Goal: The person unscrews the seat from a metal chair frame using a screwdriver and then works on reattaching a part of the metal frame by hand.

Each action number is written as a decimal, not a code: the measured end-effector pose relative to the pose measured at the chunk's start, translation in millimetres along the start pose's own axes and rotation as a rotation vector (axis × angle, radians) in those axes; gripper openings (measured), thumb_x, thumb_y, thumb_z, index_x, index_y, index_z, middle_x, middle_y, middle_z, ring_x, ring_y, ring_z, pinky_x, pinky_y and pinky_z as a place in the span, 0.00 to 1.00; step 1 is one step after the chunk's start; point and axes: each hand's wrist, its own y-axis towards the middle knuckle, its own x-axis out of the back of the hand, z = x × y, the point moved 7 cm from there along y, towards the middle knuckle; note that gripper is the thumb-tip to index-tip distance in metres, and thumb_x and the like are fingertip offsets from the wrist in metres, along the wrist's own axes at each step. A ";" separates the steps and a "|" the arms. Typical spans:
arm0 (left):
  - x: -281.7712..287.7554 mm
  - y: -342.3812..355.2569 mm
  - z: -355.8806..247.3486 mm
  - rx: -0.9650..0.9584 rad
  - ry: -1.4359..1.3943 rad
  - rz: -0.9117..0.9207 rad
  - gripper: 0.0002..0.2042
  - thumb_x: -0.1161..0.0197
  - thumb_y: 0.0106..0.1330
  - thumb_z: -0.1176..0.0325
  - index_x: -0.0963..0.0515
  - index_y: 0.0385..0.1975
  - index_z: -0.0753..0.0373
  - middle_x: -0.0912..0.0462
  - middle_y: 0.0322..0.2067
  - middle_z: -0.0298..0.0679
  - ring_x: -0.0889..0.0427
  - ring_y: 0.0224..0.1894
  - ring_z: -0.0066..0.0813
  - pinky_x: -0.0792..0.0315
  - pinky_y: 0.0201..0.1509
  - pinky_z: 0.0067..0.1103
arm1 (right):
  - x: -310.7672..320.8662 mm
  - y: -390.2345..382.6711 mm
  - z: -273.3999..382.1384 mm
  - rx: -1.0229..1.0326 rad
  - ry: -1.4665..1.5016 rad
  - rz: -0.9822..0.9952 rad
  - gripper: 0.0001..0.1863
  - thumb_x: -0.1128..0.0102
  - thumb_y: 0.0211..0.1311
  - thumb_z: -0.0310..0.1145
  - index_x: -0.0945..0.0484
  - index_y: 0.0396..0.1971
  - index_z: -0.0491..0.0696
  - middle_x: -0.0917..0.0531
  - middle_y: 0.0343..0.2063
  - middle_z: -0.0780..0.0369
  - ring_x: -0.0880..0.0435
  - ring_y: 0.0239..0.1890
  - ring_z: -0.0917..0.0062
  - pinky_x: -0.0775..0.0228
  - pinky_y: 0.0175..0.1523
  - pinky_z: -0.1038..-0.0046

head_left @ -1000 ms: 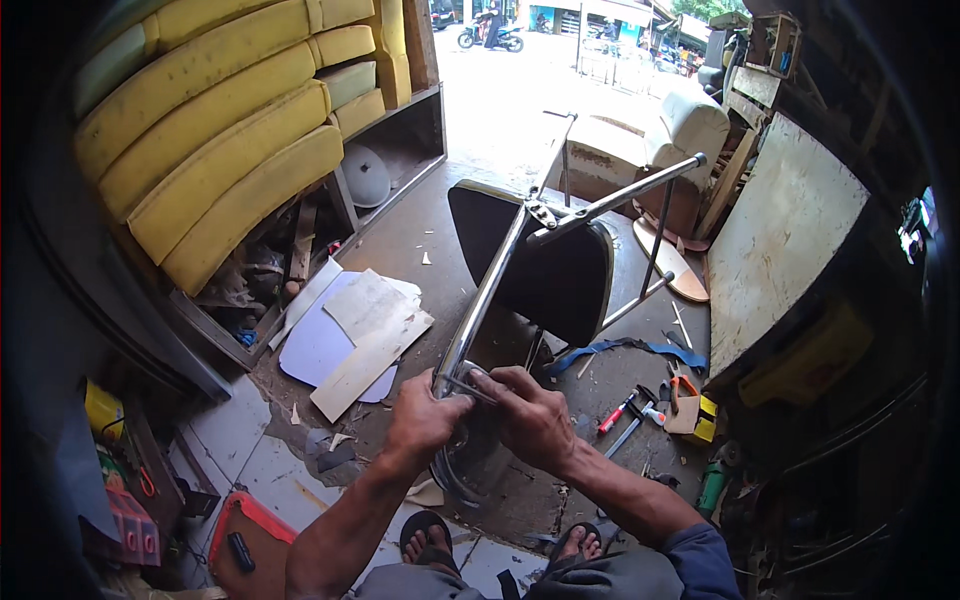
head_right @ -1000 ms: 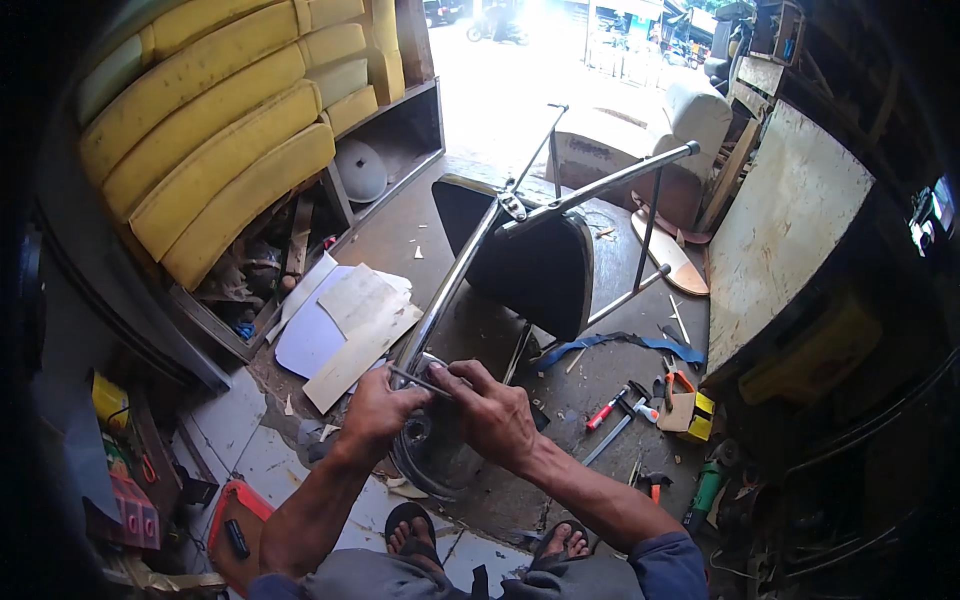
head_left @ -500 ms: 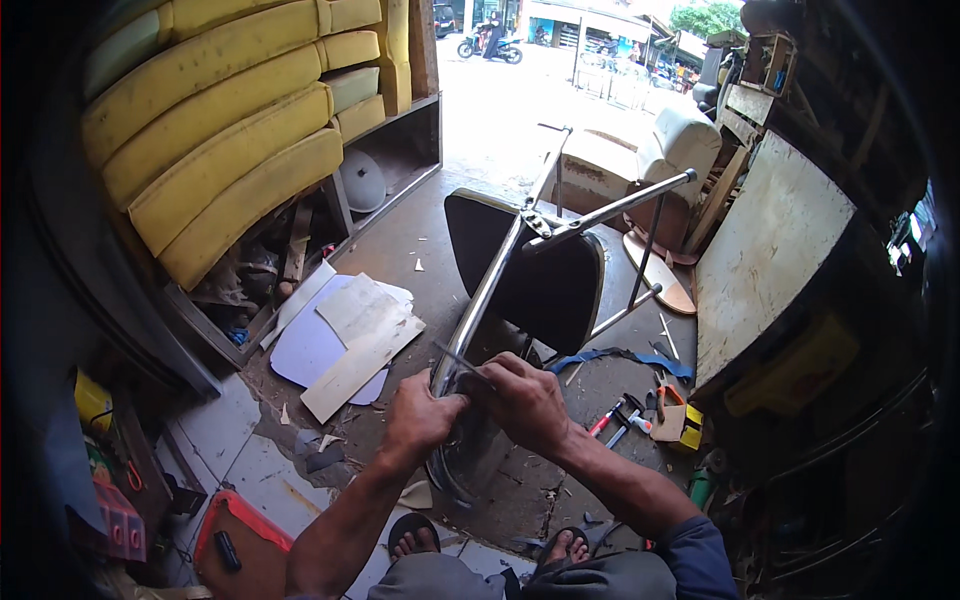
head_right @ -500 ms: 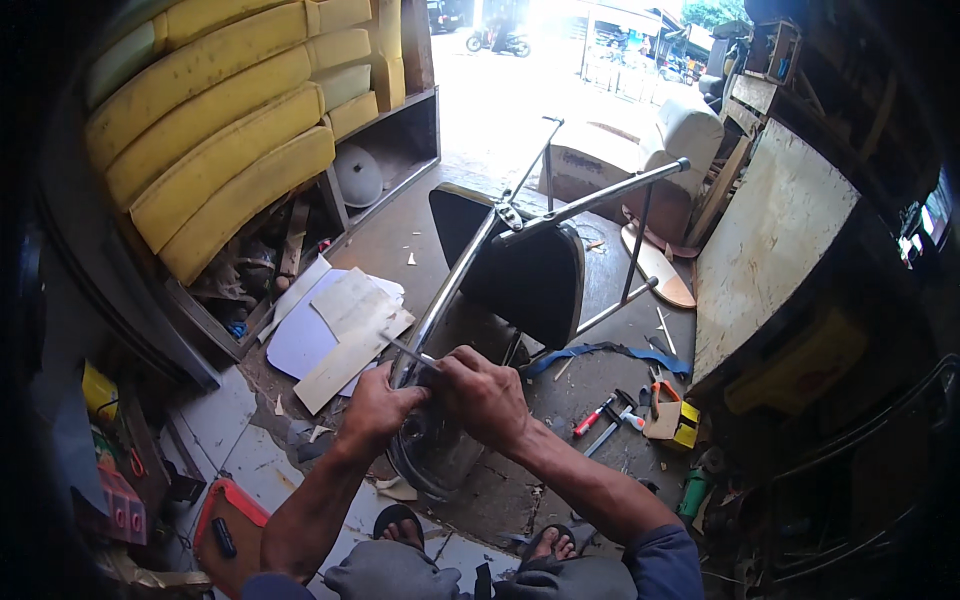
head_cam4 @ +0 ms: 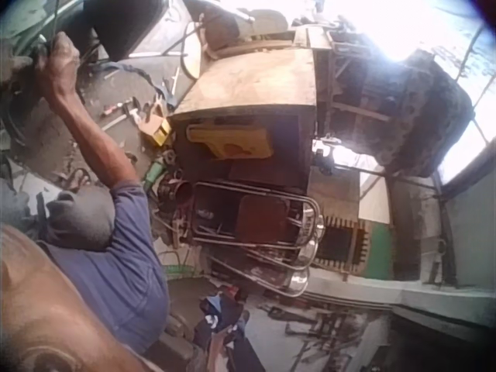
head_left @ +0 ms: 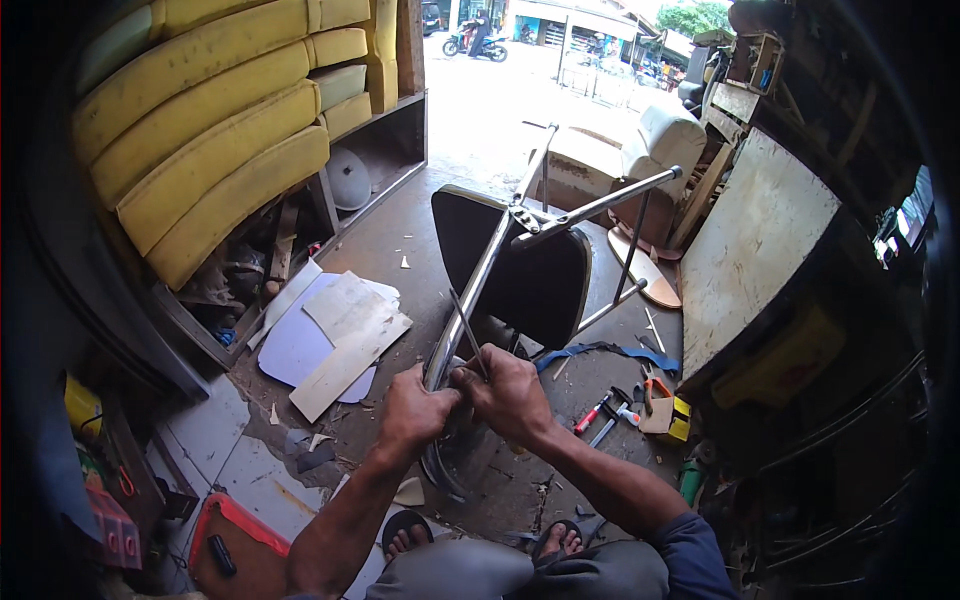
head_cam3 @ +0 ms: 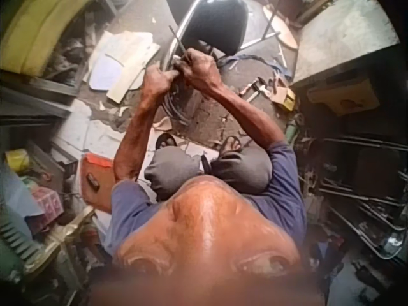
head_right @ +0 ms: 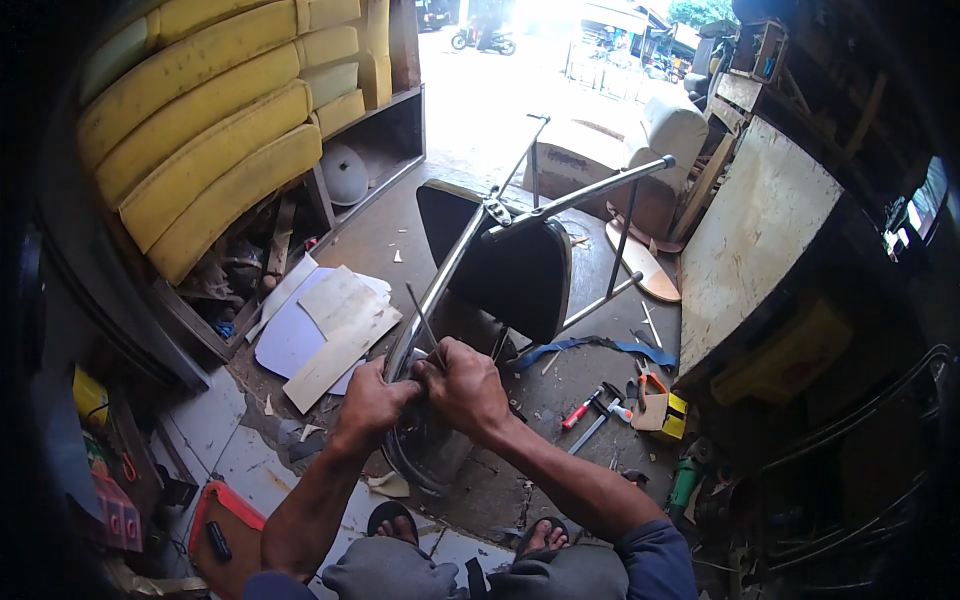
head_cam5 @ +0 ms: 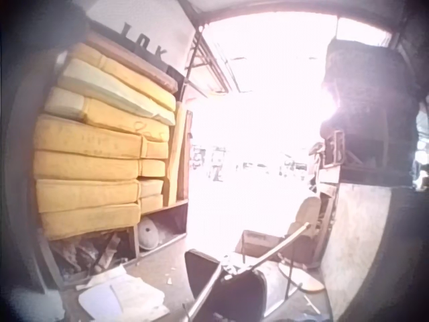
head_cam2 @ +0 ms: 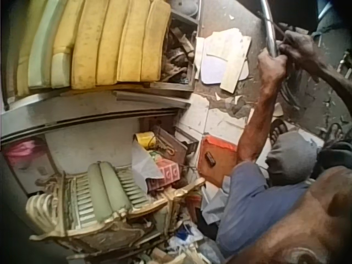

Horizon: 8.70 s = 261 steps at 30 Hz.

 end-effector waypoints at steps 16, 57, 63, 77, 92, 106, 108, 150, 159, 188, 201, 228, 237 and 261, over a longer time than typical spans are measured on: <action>5.7 1.9 -0.6 -0.033 0.022 -0.048 0.11 0.33 0.54 0.70 0.19 0.35 0.67 0.17 0.25 0.41 0.18 0.27 0.29 0.24 0.35 0.29 | 116.4 -128.4 -47.4 -0.416 -0.305 0.339 0.36 0.32 0.63 0.32 0.36 0.70 0.52 0.18 0.42 0.52 0.15 0.46 0.62 0.24 0.52 0.64; 6.4 3.0 9.5 -0.008 0.010 -0.058 0.10 0.35 0.55 0.72 0.19 0.36 0.66 0.18 0.25 0.38 0.19 0.27 0.25 0.26 0.33 0.26 | 127.4 -28.1 117.7 0.562 -0.757 0.246 0.13 0.28 0.57 0.30 0.11 0.43 0.53 0.10 0.32 0.65 0.12 0.25 0.76 0.20 0.25 0.74; 7.4 3.8 11.2 0.000 0.041 -0.066 0.11 0.35 0.54 0.69 0.19 0.36 0.65 0.17 0.24 0.43 0.16 0.27 0.34 0.23 0.37 0.30 | 107.7 -48.0 147.5 0.857 -1.071 0.259 0.14 0.32 0.58 0.30 0.13 0.45 0.51 0.12 0.32 0.61 0.14 0.26 0.77 0.24 0.24 0.75; 4.4 -2.5 9.7 0.077 -0.234 -0.012 0.11 0.39 0.52 0.79 0.20 0.37 0.67 0.21 0.25 0.33 0.24 0.24 0.19 0.30 0.27 0.21 | 84.5 -38.8 175.5 0.859 -1.068 0.582 0.05 0.39 0.66 0.24 0.22 0.33 0.37 0.21 0.19 0.57 0.19 0.21 0.73 0.23 0.26 0.64; 6.5 -2.3 12.9 0.051 -0.277 -0.018 0.09 0.38 0.53 0.78 0.19 0.34 0.66 0.22 0.23 0.31 0.25 0.23 0.18 0.30 0.26 0.22 | 80.1 -2.5 174.6 1.017 -1.142 0.580 0.05 0.37 0.63 0.28 0.18 0.31 0.42 0.19 0.24 0.61 0.19 0.28 0.78 0.22 0.30 0.73; 2.5 -1.1 9.4 0.016 -0.257 0.019 0.08 0.39 0.53 0.77 0.21 0.33 0.67 0.24 0.22 0.31 0.28 0.22 0.18 0.32 0.26 0.22 | 87.4 45.6 166.4 -0.016 -1.104 0.757 0.07 0.37 0.64 0.27 0.15 0.39 0.45 0.14 0.36 0.53 0.12 0.35 0.69 0.19 0.37 0.66; 7.2 -6.3 -1.8 0.013 -0.256 0.004 0.07 0.40 0.53 0.78 0.23 0.32 0.66 0.26 0.22 0.29 0.30 0.22 0.17 0.34 0.26 0.21 | 87.7 39.3 165.8 0.343 -1.056 0.726 0.09 0.37 0.66 0.28 0.17 0.43 0.42 0.15 0.37 0.51 0.12 0.35 0.67 0.18 0.37 0.66; 2.5 5.1 18.5 -0.027 -0.303 0.025 0.08 0.42 0.53 0.76 0.22 0.33 0.66 0.26 0.22 0.29 0.30 0.23 0.16 0.33 0.27 0.21 | 82.1 -33.9 170.6 0.938 -1.313 0.659 0.12 0.37 0.65 0.29 0.20 0.41 0.35 0.17 0.36 0.51 0.14 0.36 0.59 0.21 0.37 0.61; 6.2 3.6 25.0 -0.050 -0.303 0.016 0.11 0.44 0.54 0.80 0.20 0.36 0.66 0.23 0.24 0.29 0.28 0.22 0.15 0.33 0.25 0.19 | 90.1 -23.1 160.0 0.426 -0.972 0.666 0.12 0.40 0.67 0.29 0.21 0.43 0.36 0.17 0.38 0.50 0.14 0.36 0.64 0.21 0.37 0.64; -6.5 8.7 17.1 -0.063 -0.295 0.046 0.08 0.43 0.55 0.80 0.22 0.35 0.66 0.24 0.23 0.30 0.28 0.22 0.15 0.34 0.23 0.18 | 107.9 -17.4 127.9 -0.154 -0.786 0.690 0.12 0.37 0.67 0.29 0.23 0.45 0.39 0.15 0.27 0.53 0.14 0.32 0.58 0.21 0.42 0.60; -0.9 3.6 12.7 -0.070 -0.282 0.016 0.09 0.43 0.55 0.81 0.21 0.35 0.66 0.24 0.24 0.29 0.29 0.22 0.14 0.35 0.23 0.19 | 102.3 -10.7 143.7 0.147 -0.923 0.694 0.13 0.43 0.71 0.31 0.22 0.49 0.39 0.19 0.31 0.55 0.17 0.27 0.64 0.23 0.33 0.63; 0.8 2.9 10.0 -0.029 -0.290 0.063 0.09 0.42 0.54 0.80 0.21 0.35 0.67 0.23 0.24 0.30 0.27 0.23 0.15 0.33 0.25 0.17 | 93.8 -30.3 149.9 0.686 -1.189 0.734 0.16 0.40 0.68 0.29 0.20 0.50 0.36 0.17 0.26 0.60 0.19 0.24 0.76 0.22 0.36 0.68; 4.7 -0.8 1.4 -0.053 -0.203 0.021 0.09 0.41 0.54 0.78 0.22 0.36 0.67 0.23 0.23 0.30 0.28 0.22 0.16 0.33 0.26 0.19 | 88.1 -29.7 162.0 0.994 -1.315 0.572 0.13 0.40 0.69 0.32 0.21 0.42 0.36 0.18 0.28 0.56 0.17 0.23 0.72 0.26 0.25 0.70; -27.9 -40.8 39.3 -0.524 -0.459 0.188 0.51 0.38 0.55 0.77 0.60 0.80 0.56 0.31 0.66 0.58 0.25 0.65 0.47 0.32 0.68 0.31 | 95.2 -20.2 162.2 0.607 -1.395 0.703 0.18 0.37 0.67 0.34 0.18 0.51 0.39 0.17 0.29 0.60 0.16 0.28 0.75 0.28 0.30 0.70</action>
